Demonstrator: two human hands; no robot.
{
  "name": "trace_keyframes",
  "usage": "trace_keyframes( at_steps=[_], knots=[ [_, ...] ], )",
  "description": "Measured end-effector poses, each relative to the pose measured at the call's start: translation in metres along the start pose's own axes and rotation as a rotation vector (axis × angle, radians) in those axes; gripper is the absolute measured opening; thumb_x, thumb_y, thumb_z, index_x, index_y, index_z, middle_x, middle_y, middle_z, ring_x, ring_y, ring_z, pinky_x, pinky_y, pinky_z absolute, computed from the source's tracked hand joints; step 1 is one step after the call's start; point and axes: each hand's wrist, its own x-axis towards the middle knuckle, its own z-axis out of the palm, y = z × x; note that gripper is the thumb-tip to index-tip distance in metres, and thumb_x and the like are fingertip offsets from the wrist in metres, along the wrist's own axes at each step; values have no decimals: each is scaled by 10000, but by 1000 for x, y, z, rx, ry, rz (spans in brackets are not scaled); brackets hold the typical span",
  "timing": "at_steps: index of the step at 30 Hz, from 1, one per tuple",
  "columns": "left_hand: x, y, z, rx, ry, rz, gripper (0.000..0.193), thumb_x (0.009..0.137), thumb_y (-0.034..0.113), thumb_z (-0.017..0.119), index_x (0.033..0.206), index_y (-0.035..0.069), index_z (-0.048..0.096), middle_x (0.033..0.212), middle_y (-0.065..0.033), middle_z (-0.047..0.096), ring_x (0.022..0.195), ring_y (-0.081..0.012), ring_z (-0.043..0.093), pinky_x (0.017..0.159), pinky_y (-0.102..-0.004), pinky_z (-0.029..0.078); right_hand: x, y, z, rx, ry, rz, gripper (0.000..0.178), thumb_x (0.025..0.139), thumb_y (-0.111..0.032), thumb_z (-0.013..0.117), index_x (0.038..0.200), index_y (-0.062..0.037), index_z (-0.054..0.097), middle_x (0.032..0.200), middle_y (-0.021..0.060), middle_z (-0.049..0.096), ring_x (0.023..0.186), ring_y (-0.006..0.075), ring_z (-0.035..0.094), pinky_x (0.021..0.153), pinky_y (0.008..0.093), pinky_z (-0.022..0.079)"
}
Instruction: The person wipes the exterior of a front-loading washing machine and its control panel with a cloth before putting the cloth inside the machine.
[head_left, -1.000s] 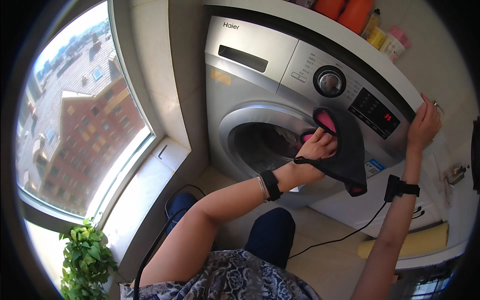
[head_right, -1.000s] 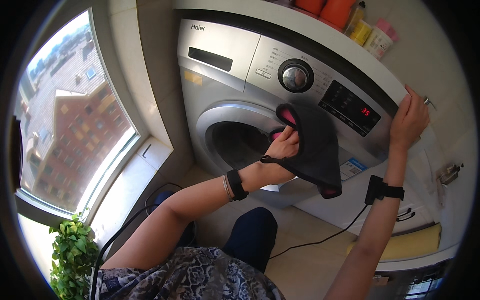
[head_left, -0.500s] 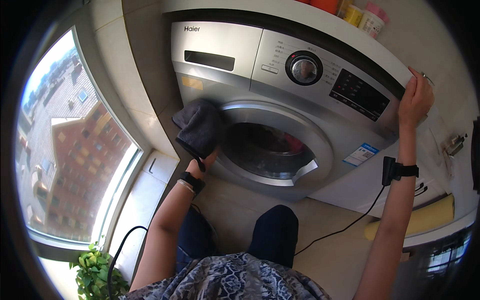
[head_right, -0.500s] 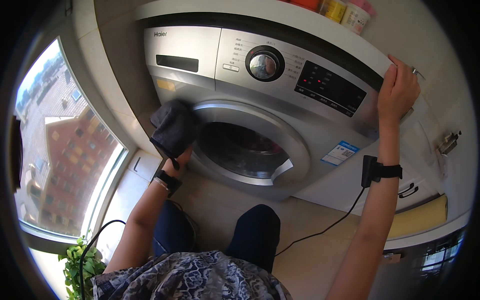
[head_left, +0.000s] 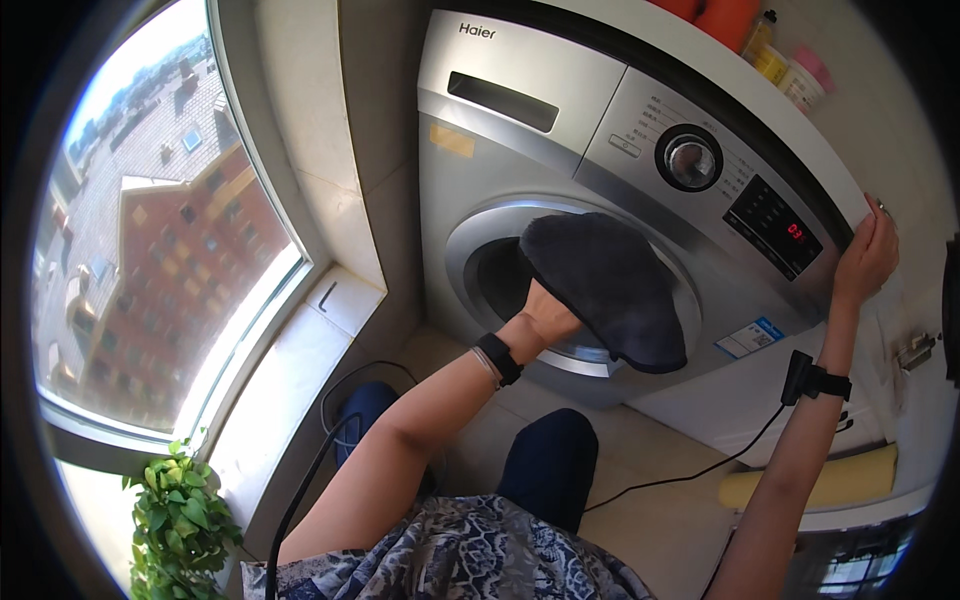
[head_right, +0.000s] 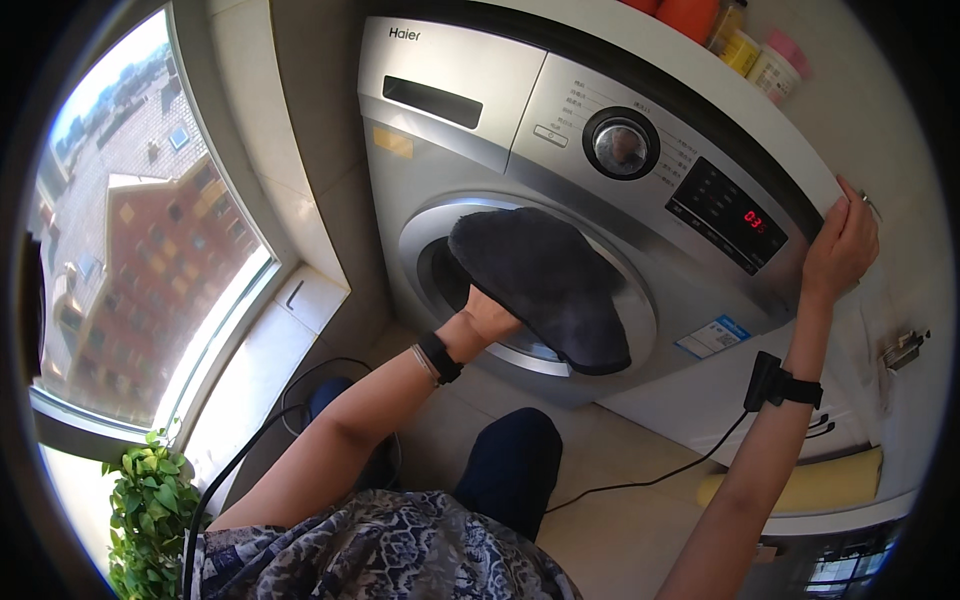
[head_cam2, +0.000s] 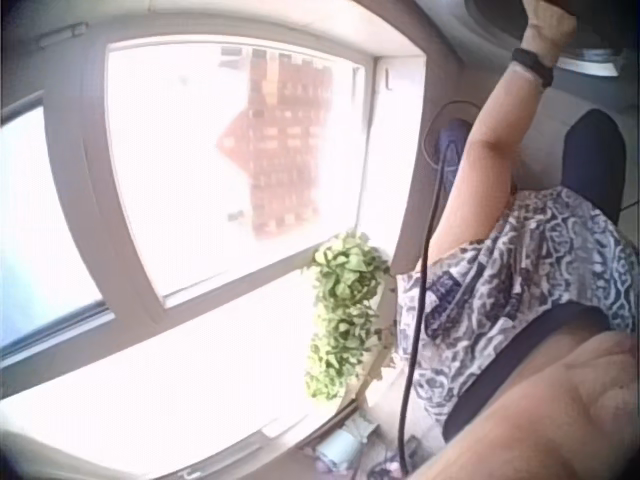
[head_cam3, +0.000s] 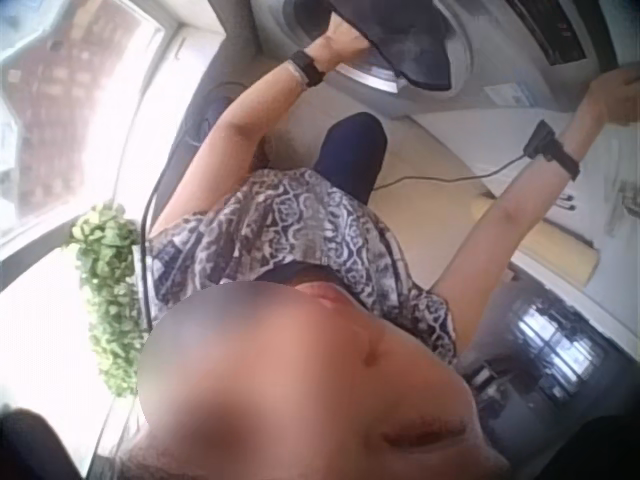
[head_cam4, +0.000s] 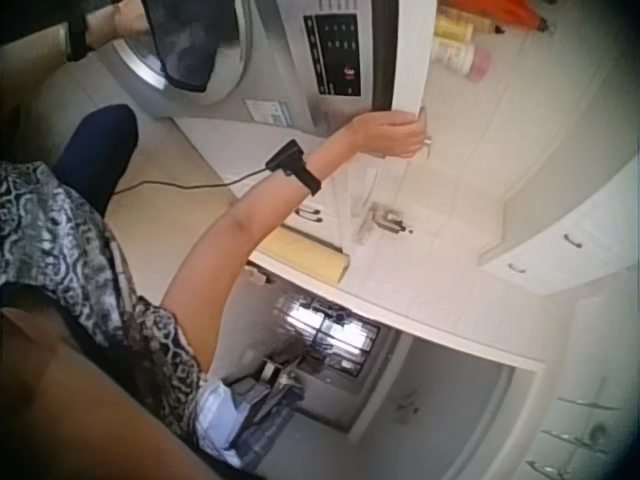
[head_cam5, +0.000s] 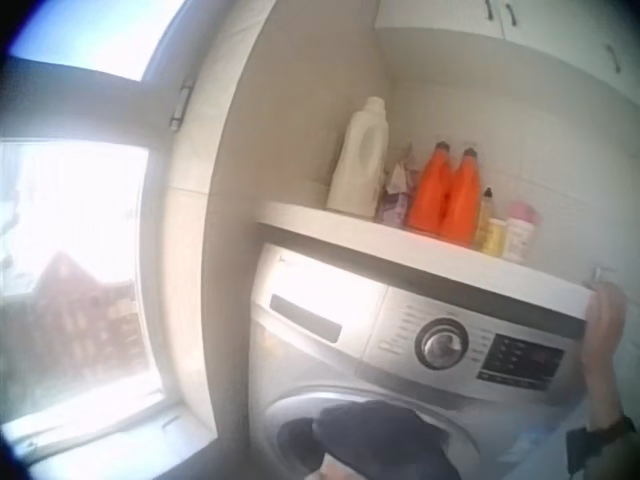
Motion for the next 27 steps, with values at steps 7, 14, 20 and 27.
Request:
trace_keyframes(
  at_steps=[7, 14, 20, 27],
  knots=[
    [-114, -138, -29, 194, -145, -221, 560, 954, 345, 479, 1449, 110, 363, 1490, -118, 356, 1398, -322, 276, 1169, -443, 167, 1, -7, -2, -53, 19, -7, 284, 986, -225, 422, 1116, -120, 652, 1047, 68, 665, 982, 271, 600, 859, 387, 429],
    [-52, -107, -12, 300, 169, -108, 560, 865, 244, 548, 1382, 64, 428, 1420, -194, 401, 1308, -380, 368, 1085, -460, 291, 4, -15, -2, 17, 24, -8, 280, 976, -207, 419, 1093, -121, 659, 1003, 86, 661, 943, 285, 599, 841, 395, 424],
    [19, -4, -12, 19, 246, -111, 532, 720, 261, 633, 1224, 99, 578, 1195, -201, 552, 1107, -386, 504, 948, -509, 368, 2, -15, -2, -33, 41, -2, 274, 972, -202, 427, 1090, -120, 660, 1001, 82, 662, 941, 283, 601, 835, 393, 429],
    [40, 20, -9, 206, 124, 261, 580, 842, 384, 569, 1353, 117, 506, 1394, -99, 484, 1310, -314, 413, 1106, -474, 249, 0, -12, 6, -27, 32, -3, 301, 991, -224, 402, 1122, -136, 658, 1051, 52, 667, 974, 263, 599, 865, 383, 421]
  ],
)
